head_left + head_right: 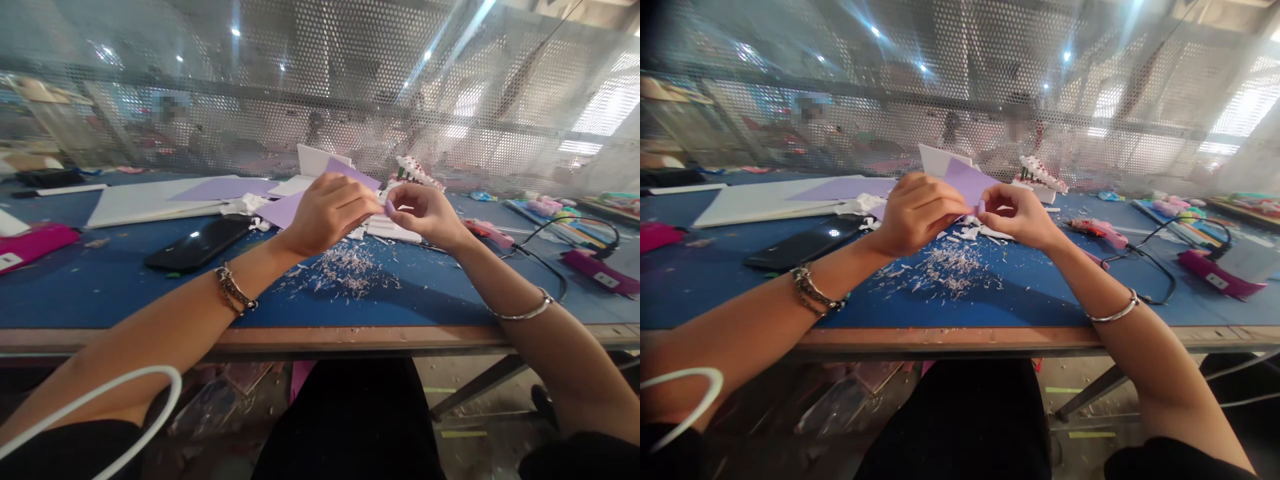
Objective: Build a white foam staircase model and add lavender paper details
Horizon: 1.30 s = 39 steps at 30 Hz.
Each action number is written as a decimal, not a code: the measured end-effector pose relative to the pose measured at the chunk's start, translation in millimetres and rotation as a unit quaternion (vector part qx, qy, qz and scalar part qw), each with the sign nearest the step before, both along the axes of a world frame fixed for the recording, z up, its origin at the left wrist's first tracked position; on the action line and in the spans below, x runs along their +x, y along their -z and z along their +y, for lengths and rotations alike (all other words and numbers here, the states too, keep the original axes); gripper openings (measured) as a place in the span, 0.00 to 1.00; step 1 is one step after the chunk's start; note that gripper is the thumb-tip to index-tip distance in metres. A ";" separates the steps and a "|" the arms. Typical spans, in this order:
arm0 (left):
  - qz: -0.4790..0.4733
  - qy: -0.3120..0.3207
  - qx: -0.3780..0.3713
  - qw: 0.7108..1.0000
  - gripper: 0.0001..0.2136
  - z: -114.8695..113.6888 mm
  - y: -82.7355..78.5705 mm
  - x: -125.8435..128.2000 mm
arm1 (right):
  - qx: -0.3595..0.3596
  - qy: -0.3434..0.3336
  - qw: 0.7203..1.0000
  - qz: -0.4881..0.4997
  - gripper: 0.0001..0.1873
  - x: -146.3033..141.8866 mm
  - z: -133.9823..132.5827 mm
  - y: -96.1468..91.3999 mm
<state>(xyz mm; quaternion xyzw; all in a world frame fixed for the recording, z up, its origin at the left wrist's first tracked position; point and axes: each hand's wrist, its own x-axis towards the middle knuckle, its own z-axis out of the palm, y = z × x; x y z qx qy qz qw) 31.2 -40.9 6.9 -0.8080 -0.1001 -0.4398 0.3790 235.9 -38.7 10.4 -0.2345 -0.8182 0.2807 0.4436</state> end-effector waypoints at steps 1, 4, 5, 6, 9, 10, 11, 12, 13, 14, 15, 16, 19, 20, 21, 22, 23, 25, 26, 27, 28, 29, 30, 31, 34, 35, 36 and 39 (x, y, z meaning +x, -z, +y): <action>0.001 -0.010 0.021 1.000 0.05 -1.0 -0.6 0.0 | 0.000 0.002 1.000 -0.003 0.16 0.1 0.1 0.2; 0.008 -0.028 0.053 0.998 0.05 -2.7 -2.3 -0.7 | 0.001 0.014 1.000 -0.020 0.16 0.6 -0.4 0.0; 0.011 -0.026 0.056 0.998 0.05 -2.4 -2.4 -1.2 | 0.004 0.020 0.999 -0.025 0.16 0.7 -1.0 -0.5; 0.014 -0.024 0.055 0.998 0.05 -1.7 -2.1 -1.9 | 0.010 0.026 0.999 -0.031 0.16 0.9 -1.7 -1.2; 0.011 -0.025 0.027 0.999 0.06 2.7 1.7 -4.1 | 0.039 0.042 0.997 -0.053 0.13 0.9 -4.0 -3.2; 0.000 -0.028 0.014 0.999 0.06 4.2 3.7 -4.5 | 0.049 0.047 0.996 -0.063 0.12 0.7 -4.5 -3.4; -0.015 -0.031 0.007 0.999 0.06 5.2 5.7 -4.6 | 0.057 0.053 0.994 -0.072 0.12 0.2 -4.8 -3.1; -0.032 -0.034 0.005 0.999 0.07 5.7 7.6 -4.1 | 0.063 0.059 0.993 -0.078 0.11 -0.5 -4.9 -2.5; -0.046 -0.036 0.011 0.998 0.07 5.6 9.3 -3.2 | 0.064 0.060 0.993 -0.082 0.11 -1.5 -4.8 -1.5; -0.056 -0.039 0.025 0.997 0.07 4.8 10.6 -1.8 | 0.062 0.058 0.993 -0.083 0.12 -2.6 -4.6 -0.1; -0.058 -0.042 0.042 0.997 0.07 3.5 11.6 -0.1 | 0.059 0.051 0.993 -0.083 0.12 -3.9 -4.4 1.4; -0.052 -0.041 0.051 0.997 0.06 2.2 12.4 1.9 | 0.055 0.040 0.994 -0.085 0.13 -5.3 -4.3 2.8; -0.034 0.000 -0.015 0.999 0.05 -0.6 14.5 7.4 | 0.053 0.013 0.995 -0.089 0.12 -8.9 -5.1 5.8; -0.037 0.020 -0.060 0.997 0.07 -0.6 15.4 8.8 | 0.056 0.011 0.994 -0.092 0.12 -9.7 -5.7 6.2; -0.041 0.041 -0.104 0.993 0.09 -0.2 16.3 9.9 | 0.058 0.011 0.994 -0.092 0.12 -10.1 -6.2 6.2; -0.045 0.057 -0.136 0.988 0.11 0.4 17.3 10.8 | 0.060 0.013 0.994 -0.092 0.11 -10.2 -6.7 6.0; -0.044 0.068 -0.153 0.985 0.12 1.1 18.2 11.4 | 0.062 0.017 0.994 -0.092 0.11 -10.0 -7.1 5.7; -0.033 0.082 -0.156 0.984 0.11 2.0 19.4 12.2 | 0.056 0.021 0.995 -0.086 0.11 -9.2 -7.1 5.2; -0.026 0.083 -0.154 0.984 0.10 2.1 19.7 12.3 | 0.049 0.018 0.995 -0.079 0.12 -8.6 -6.9 5.1; -0.019 0.080 -0.152 0.985 0.10 2.0 19.8 12.2 | 0.042 0.011 0.996 -0.074 0.12 -8.1 -6.5 5.2; -0.012 0.078 -0.149 0.986 0.10 1.7 19.8 11.9 | 0.034 0.003 0.997 -0.067 0.13 -7.7 -6.0 5.5; 0.002 0.075 -0.146 0.986 0.10 1.3 19.9 11.5 | 0.027 -0.005 0.998 -0.062 0.13 -7.6 -5.6 5.8; 0.020 0.070 -0.142 0.987 0.10 0.9 20.1 11.1 | 0.024 -0.011 0.998 -0.059 0.13 -7.7 -5.4 6.3; 0.039 0.061 -0.136 0.988 0.10 0.4 20.5 10.9 | 0.023 -0.012 0.998 -0.059 0.12 -8.0 -5.3 6.8; 0.070 0.016 -0.116 0.991 0.11 0.1 23.2 11.6 | 0.019 -0.009 0.998 -0.062 0.12 -10.0 -5.7 8.1; 0.068 0.000 -0.106 0.992 0.12 0.5 24.4 12.2 | 0.018 -0.008 0.998 -0.064 0.13 -10.7 -5.9 8.4; 0.062 -0.014 -0.091 0.994 0.11 1.1 25.3 12.9 | 0.018 -0.007 0.998 -0.065 0.13 -11.2 -6.1 8.6; 0.056 -0.038 -0.036 0.997 0.06 3.6 25.5 13.6 | 0.014 -0.011 0.998 -0.064 0.13 -11.4 -6.3 8.7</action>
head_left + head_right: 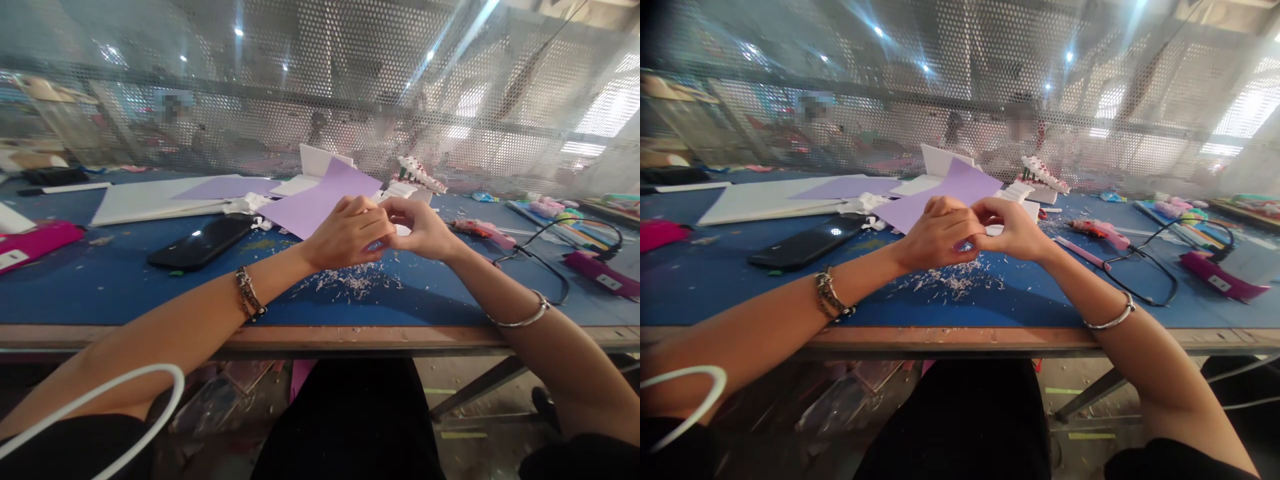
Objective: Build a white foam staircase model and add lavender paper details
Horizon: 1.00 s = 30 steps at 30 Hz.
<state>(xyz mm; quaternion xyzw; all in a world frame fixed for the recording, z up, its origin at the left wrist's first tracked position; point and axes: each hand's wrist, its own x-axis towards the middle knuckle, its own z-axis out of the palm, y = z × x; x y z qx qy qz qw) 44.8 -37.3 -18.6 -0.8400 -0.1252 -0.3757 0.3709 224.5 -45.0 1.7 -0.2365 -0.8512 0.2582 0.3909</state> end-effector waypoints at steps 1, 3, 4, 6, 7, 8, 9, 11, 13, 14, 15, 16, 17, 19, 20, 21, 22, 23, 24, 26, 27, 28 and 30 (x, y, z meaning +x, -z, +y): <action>0.004 0.001 0.013 1.000 0.05 0.7 -1.2 -0.6 | -0.003 -0.002 1.000 0.001 0.13 0.4 0.1 -0.2; 0.017 0.021 0.018 0.999 0.06 1.4 -5.2 -2.6 | -0.014 -0.009 1.000 0.008 0.13 1.8 0.7 -1.2; 0.022 0.035 0.011 0.999 0.07 1.3 -7.4 -3.8 | -0.023 -0.012 1.000 0.015 0.13 2.6 1.0 -1.8; 0.024 0.057 -0.013 0.998 0.09 0.6 -11.4 -5.9 | -0.040 -0.015 0.999 0.029 0.15 4.3 1.8 -3.2; 0.020 0.065 -0.025 0.997 0.09 0.0 -12.8 -6.6 | -0.048 -0.016 0.998 0.035 0.16 5.1 2.2 -3.9; 0.014 0.070 -0.034 0.997 0.10 -0.5 -13.8 -7.0 | -0.054 -0.017 0.998 0.037 0.17 5.9 2.6 -4.5; 0.007 0.074 -0.041 0.996 0.10 -1.0 -14.3 -7.3 | -0.059 -0.020 0.997 0.038 0.18 6.7 3.0 -5.0; -0.008 0.088 -0.052 0.995 0.10 -1.8 -14.9 -7.6 | -0.062 -0.024 0.997 0.035 0.19 8.3 3.8 -5.9; -0.025 0.105 -0.066 0.992 0.08 -2.0 -15.6 -8.2 | -0.057 -0.017 0.998 0.033 0.18 10.0 4.8 -6.6; -0.034 0.113 -0.070 0.991 0.06 -1.9 -16.2 -8.7 | -0.051 -0.009 0.998 0.034 0.18 11.0 5.4 -7.0; -0.039 0.116 -0.072 0.990 0.04 -1.8 -17.1 -9.3 | -0.046 -0.001 0.998 0.037 0.17 11.9 6.1 -7.3; -0.043 0.114 -0.069 0.990 0.03 -1.5 -18.0 -10.0 | -0.041 0.005 0.998 0.041 0.16 12.9 6.8 -7.7; -0.045 0.107 -0.061 0.991 0.03 -1.3 -19.1 -10.8 | -0.037 0.010 0.998 0.045 0.16 13.8 7.5 -8.0; -0.043 0.085 -0.030 0.995 0.05 -1.0 -21.2 -12.0 | -0.036 0.012 0.998 0.049 0.15 15.3 8.6 -8.7; -0.038 0.073 -0.015 0.996 0.05 -0.9 -22.1 -12.5 | -0.036 0.011 0.998 0.049 0.15 15.9 9.0 -9.0; -0.032 0.063 -0.002 0.997 0.05 -0.9 -22.9 -12.9 | -0.036 0.009 0.998 0.049 0.16 16.4 9.3 -9.4; -0.026 0.055 0.008 0.998 0.05 -0.9 -23.6 -13.2 | -0.037 0.008 0.998 0.047 0.16 17.0 9.4 -9.7; -0.021 0.048 0.014 0.999 0.05 -0.9 -24.1 -13.4 | -0.039 0.007 0.998 0.044 0.16 17.5 9.5 -10.1; -0.018 0.044 0.017 0.999 0.05 -1.0 -24.5 -13.5 | -0.040 0.007 0.998 0.042 0.16 18.1 9.5 -10.4; -0.020 0.047 0.013 0.999 0.04 -1.4 -25.1 -13.6 | -0.042 0.007 0.999 0.033 0.16 19.2 9.4 -11.2; -0.024 0.052 0.003 0.998 0.05 -1.7 -25.1 -13.5 | -0.040 0.005 0.999 0.029 0.15 19.7 9.2 -11.5; -0.029 0.057 -0.013 0.998 0.05 -2.0 -25.0 -13.4 | -0.036 0.003 0.999 0.024 0.15 20.0 9.0 -11.9; -0.043 0.064 -0.052 0.996 0.06 -2.6 -23.6 -12.9 | -0.025 -0.002 1.000 0.006 0.13 19.6 7.9 -12.4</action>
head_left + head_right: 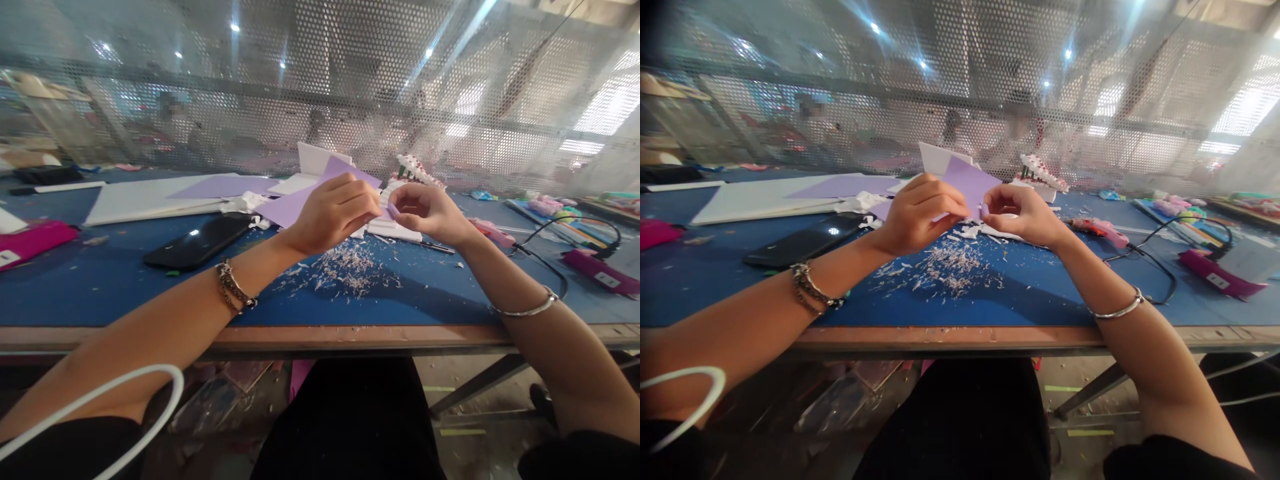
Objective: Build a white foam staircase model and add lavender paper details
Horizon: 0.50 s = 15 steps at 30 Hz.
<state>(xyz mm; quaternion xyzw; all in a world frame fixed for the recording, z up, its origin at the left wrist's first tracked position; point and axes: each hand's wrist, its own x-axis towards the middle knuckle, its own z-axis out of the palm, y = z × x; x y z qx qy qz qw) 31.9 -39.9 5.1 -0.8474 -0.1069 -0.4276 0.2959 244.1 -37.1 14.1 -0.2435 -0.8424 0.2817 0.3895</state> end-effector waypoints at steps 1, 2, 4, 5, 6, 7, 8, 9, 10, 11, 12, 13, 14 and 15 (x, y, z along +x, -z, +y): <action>-0.011 0.002 -0.019 1.000 0.06 -0.2 1.2 0.5 | 0.007 -0.002 1.000 -0.011 0.13 -0.8 -0.8 0.0; -0.025 0.004 -0.033 0.999 0.07 -0.4 2.7 1.3 | 0.013 -0.003 1.000 -0.023 0.12 -1.9 -1.6 0.1; -0.057 0.023 -0.043 0.997 0.06 -0.5 5.8 3.4 | 0.021 -0.007 0.999 -0.044 0.12 -5.0 -3.3 1.2; -0.065 0.039 -0.049 0.996 0.06 -0.4 7.2 4.7 | 0.023 -0.009 0.999 -0.048 0.12 -6.7 -3.9 2.2; -0.067 0.058 -0.059 0.994 0.05 -0.2 8.3 6.0 | 0.023 -0.011 0.998 -0.050 0.13 -8.4 -4.4 3.4; -0.061 0.077 -0.074 0.992 0.05 -0.1 9.0 7.2 | 0.023 -0.014 0.998 -0.050 0.13 -10.0 -4.6 4.9; -0.049 0.092 -0.093 0.990 0.05 0.0 9.4 8.3 | 0.027 -0.017 0.998 -0.049 0.14 -11.5 -4.8 6.3; -0.036 0.098 -0.110 0.988 0.05 0.1 9.5 9.2 | 0.033 -0.020 0.998 -0.048 0.14 -12.9 -4.9 7.7; -0.026 0.095 -0.122 0.988 0.05 0.0 9.5 9.8 | 0.041 -0.021 0.998 -0.047 0.14 -14.0 -5.0 8.8; -0.022 0.087 -0.127 0.988 0.05 -0.1 9.4 10.3 | 0.050 -0.021 0.997 -0.047 0.13 -14.9 -5.3 9.7; -0.021 0.077 -0.130 0.988 0.06 -0.3 9.4 10.5 | 0.058 -0.020 0.997 -0.047 0.12 -15.6 -5.6 10.1; -0.020 0.070 -0.131 0.989 0.07 -0.7 9.4 10.5 | 0.063 -0.019 0.997 -0.045 0.11 -16.0 -6.1 10.2; -0.018 0.067 -0.133 0.989 0.08 -1.0 9.5 10.4 | 0.064 -0.018 0.997 -0.042 0.10 -16.1 -6.5 10.0; -0.015 0.067 -0.134 0.989 0.09 -1.4 9.6 10.1 | 0.060 -0.016 0.997 -0.039 0.10 -16.1 -6.8 9.7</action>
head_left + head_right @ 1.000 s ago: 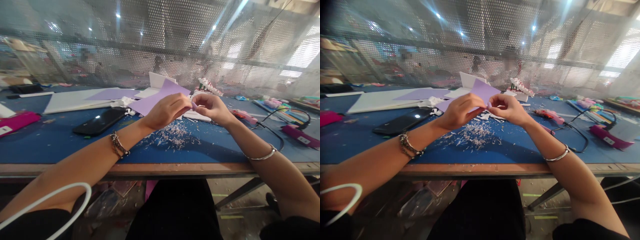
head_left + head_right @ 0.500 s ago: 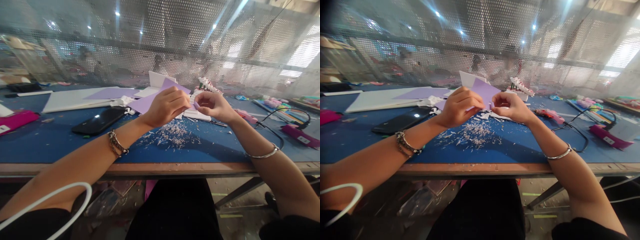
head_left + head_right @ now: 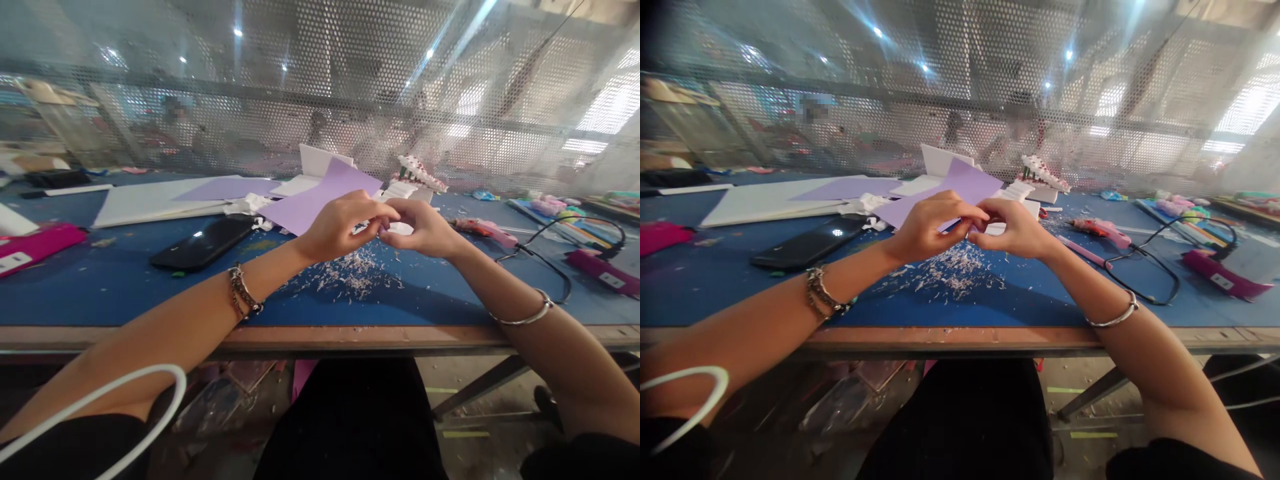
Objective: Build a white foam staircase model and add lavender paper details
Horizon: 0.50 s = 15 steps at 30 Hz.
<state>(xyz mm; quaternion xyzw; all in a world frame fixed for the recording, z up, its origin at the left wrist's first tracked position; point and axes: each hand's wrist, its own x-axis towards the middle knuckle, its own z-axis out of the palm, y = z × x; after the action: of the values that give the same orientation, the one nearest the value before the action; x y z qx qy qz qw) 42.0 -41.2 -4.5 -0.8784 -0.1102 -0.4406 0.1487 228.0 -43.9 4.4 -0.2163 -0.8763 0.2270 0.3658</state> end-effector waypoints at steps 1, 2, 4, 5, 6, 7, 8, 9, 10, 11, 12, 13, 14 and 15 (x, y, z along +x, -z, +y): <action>0.006 0.001 0.001 1.000 0.10 -0.3 0.1 -0.3 | -0.007 0.001 1.000 0.005 0.11 0.2 -0.1 -0.4; 0.014 0.002 0.007 1.000 0.10 -0.4 0.2 -0.7 | -0.015 0.001 1.000 0.012 0.11 0.5 0.0 -0.7; 0.029 -0.004 0.028 0.999 0.09 0.0 0.2 -1.4 | -0.030 0.003 0.999 0.026 0.13 1.1 0.9 -0.6; 0.033 -0.006 0.040 0.999 0.08 0.4 0.2 -1.7 | -0.035 0.002 0.999 0.031 0.13 1.3 1.7 -0.2; 0.037 -0.007 0.049 0.998 0.08 1.0 0.1 -1.9 | -0.039 0.000 0.999 0.034 0.14 1.4 2.5 0.4; 0.040 -0.007 0.055 0.998 0.09 1.7 0.0 -2.1 | -0.041 -0.001 0.999 0.034 0.14 1.3 3.3 1.2; 0.043 -0.007 0.057 0.997 0.09 2.5 0.0 -2.3 | -0.043 -0.003 0.999 0.032 0.15 1.1 4.0 2.0; 0.048 -0.006 0.057 0.997 0.10 3.2 0.0 -2.6 | -0.045 -0.003 0.999 0.029 0.16 0.8 4.5 2.7; 0.058 -0.003 0.052 0.997 0.10 3.8 0.1 -2.8 | -0.046 -0.003 0.999 0.026 0.16 0.5 4.8 3.2; 0.072 0.001 0.043 0.997 0.10 4.3 0.3 -3.0 | -0.048 -0.003 0.999 0.025 0.17 0.1 5.0 3.6; 0.087 0.003 0.030 0.996 0.10 4.6 0.7 -3.2 | -0.050 -0.002 0.998 0.024 0.17 -0.1 5.0 3.7; 0.102 0.002 0.016 0.995 0.09 4.7 1.2 -3.3 | -0.053 -0.001 0.998 0.024 0.17 -0.4 4.9 3.7; 0.114 -0.003 0.006 0.993 0.09 4.6 1.8 -3.3 | -0.055 0.001 0.998 0.026 0.17 -0.6 4.8 3.7; 0.122 -0.013 0.003 0.992 0.10 4.4 2.6 -3.1 | -0.057 0.003 0.998 0.027 0.17 -0.7 4.7 3.6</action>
<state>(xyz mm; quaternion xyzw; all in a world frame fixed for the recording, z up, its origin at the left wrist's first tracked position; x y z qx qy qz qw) 38.9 -36.8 -7.1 -0.9237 -0.1013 -0.3283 0.1694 227.3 -39.2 0.8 -0.2333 -0.8510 0.2812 0.3772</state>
